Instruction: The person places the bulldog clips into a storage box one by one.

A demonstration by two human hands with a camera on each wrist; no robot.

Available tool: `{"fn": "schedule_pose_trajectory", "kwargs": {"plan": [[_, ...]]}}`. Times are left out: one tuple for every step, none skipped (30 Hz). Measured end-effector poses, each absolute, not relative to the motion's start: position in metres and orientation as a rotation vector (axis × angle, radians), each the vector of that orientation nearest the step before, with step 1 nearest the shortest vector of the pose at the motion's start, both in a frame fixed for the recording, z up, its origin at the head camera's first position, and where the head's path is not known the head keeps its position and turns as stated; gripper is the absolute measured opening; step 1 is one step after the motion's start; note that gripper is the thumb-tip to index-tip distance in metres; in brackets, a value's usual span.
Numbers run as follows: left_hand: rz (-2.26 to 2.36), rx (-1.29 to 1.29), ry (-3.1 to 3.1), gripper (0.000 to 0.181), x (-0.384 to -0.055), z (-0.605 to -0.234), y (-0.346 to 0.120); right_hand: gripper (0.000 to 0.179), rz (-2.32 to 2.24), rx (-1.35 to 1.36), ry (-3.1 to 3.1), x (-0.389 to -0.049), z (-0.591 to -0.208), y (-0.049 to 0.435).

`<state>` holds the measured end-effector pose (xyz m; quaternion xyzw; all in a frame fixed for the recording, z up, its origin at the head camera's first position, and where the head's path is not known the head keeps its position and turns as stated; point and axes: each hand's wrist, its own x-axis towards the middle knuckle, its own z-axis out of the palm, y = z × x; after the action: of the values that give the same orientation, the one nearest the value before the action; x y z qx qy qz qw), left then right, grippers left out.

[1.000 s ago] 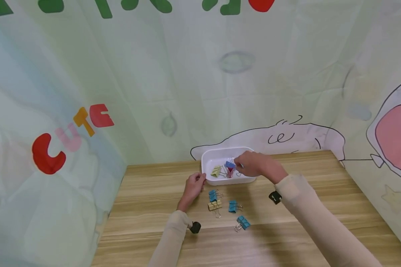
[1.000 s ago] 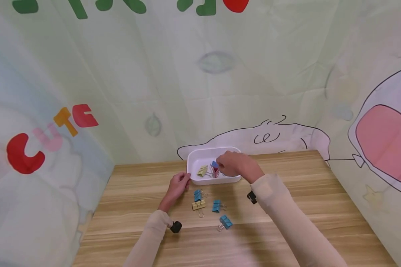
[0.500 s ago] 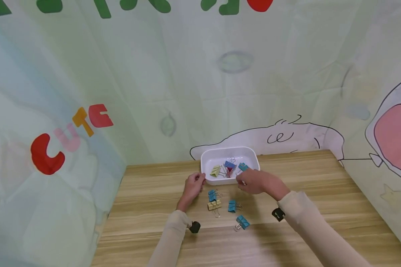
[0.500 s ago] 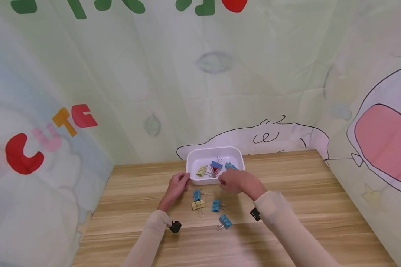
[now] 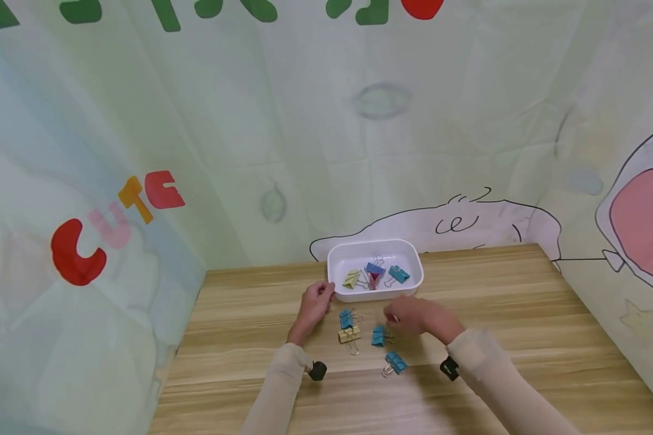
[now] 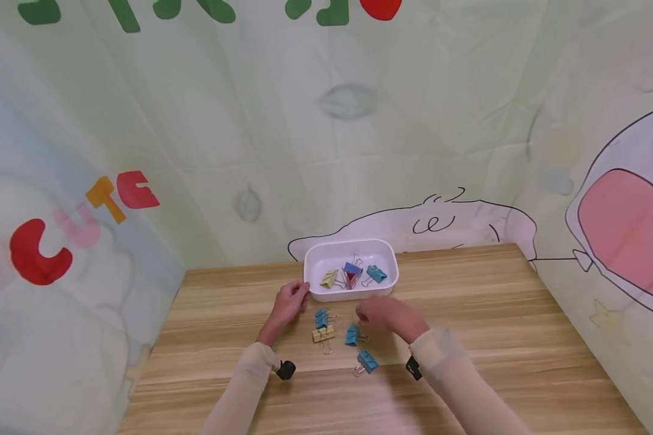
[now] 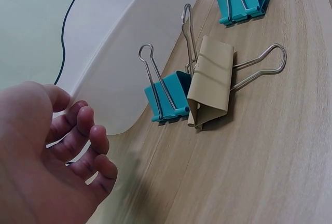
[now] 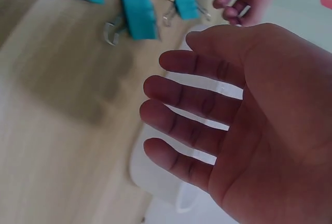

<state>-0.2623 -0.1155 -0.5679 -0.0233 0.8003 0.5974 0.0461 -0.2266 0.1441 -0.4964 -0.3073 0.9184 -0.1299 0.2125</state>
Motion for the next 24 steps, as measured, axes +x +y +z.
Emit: {"fn": "schedule_pose_trajectory", "kwargs": {"plan": [[1.824, -0.072, 2.443, 0.032, -0.262, -0.568, -0.116, 0.015, -0.363, -0.838, 2.547, -0.226, -0.500, 0.144], [1.825, -0.069, 2.446, 0.032, -0.262, -0.568, -0.116, 0.015, -0.366, -0.817, 2.543, -0.225, -0.504, 0.143], [1.828, -0.070, 2.445, 0.031, -0.262, -0.568, -0.116, 0.016, -0.374, -0.806, 2.537, -0.224, -0.507, 0.143], [1.830, -0.069, 2.445, 0.031, -0.262, -0.568, -0.116, 0.017, -0.372, -0.801, 2.534, -0.223, -0.510, 0.143], [1.832, -0.068, 2.447, 0.031, -0.262, -0.568, -0.116, 0.018, -0.374, -0.796, 2.531, -0.222, -0.513, 0.142], [1.833, -0.068, 2.448, 0.031, -0.262, -0.569, -0.115, 0.019, -0.381, -0.797, 2.527, -0.221, -0.515, 0.142], [1.835, -0.068, 2.449, 0.031, -0.262, -0.568, -0.115, 0.020, -0.388, -0.790, 2.519, -0.220, -0.517, 0.141], [1.837, -0.069, 2.449, 0.031, -0.262, -0.568, -0.115, 0.020, -0.392, -0.786, 2.513, -0.220, -0.518, 0.141], [1.837, -0.071, 2.448, 0.031, -0.262, -0.568, -0.115, 0.020, -0.394, -0.790, 2.510, -0.219, -0.519, 0.140], [1.837, -0.072, 2.449, 0.031, -0.262, -0.568, -0.115, 0.021, -0.398, -0.795, 2.506, -0.218, -0.519, 0.139], [1.835, -0.071, 2.453, 0.031, -0.262, -0.568, -0.115, 0.021, -0.404, -0.802, 2.504, -0.218, -0.520, 0.139], [1.833, -0.072, 2.456, 0.031, -0.262, -0.568, -0.115, 0.021, -0.410, -0.805, 2.503, -0.217, -0.520, 0.138], [1.833, -0.072, 2.456, 0.031, -0.262, -0.568, -0.115, 0.021, -0.414, -0.804, 2.501, -0.217, -0.519, 0.137], [1.831, -0.072, 2.458, 0.031, -0.263, -0.568, -0.115, 0.021, -0.420, -0.806, 2.502, -0.216, -0.520, 0.137], [1.831, -0.073, 2.459, 0.031, -0.263, -0.568, -0.115, 0.021, -0.424, -0.810, 2.505, -0.216, -0.520, 0.136], [1.830, -0.074, 2.459, 0.030, -0.263, -0.568, -0.115, 0.021, -0.426, -0.812, 2.507, -0.216, -0.520, 0.136], [1.831, -0.073, 2.460, 0.030, -0.263, -0.568, -0.115, 0.021, -0.433, -0.815, 2.511, -0.216, -0.521, 0.136], [1.832, -0.072, 2.458, 0.030, -0.263, -0.568, -0.115, 0.022, -0.436, -0.816, 2.513, -0.216, -0.521, 0.135], [1.833, -0.073, 2.455, 0.030, -0.263, -0.568, -0.115, 0.023, -0.435, -0.812, 2.517, -0.216, -0.522, 0.135], [1.834, -0.072, 2.455, 0.030, -0.263, -0.568, -0.115, 0.024, -0.434, -0.812, 2.519, -0.216, -0.522, 0.134], [1.834, -0.069, 2.455, 0.030, -0.263, -0.568, -0.115, 0.025, -0.434, -0.815, 2.524, -0.216, -0.523, 0.134], [1.834, -0.067, 2.455, 0.030, -0.262, -0.568, -0.115, 0.025, -0.432, -0.812, 2.526, -0.216, -0.523, 0.134], [1.833, -0.062, 2.456, 0.029, -0.262, -0.568, -0.115, 0.025, -0.437, -0.813, 2.527, -0.215, -0.524, 0.133], [1.832, -0.061, 2.456, 0.029, -0.262, -0.568, -0.115, 0.025, -0.431, -0.811, 2.530, -0.215, -0.524, 0.133]]}}
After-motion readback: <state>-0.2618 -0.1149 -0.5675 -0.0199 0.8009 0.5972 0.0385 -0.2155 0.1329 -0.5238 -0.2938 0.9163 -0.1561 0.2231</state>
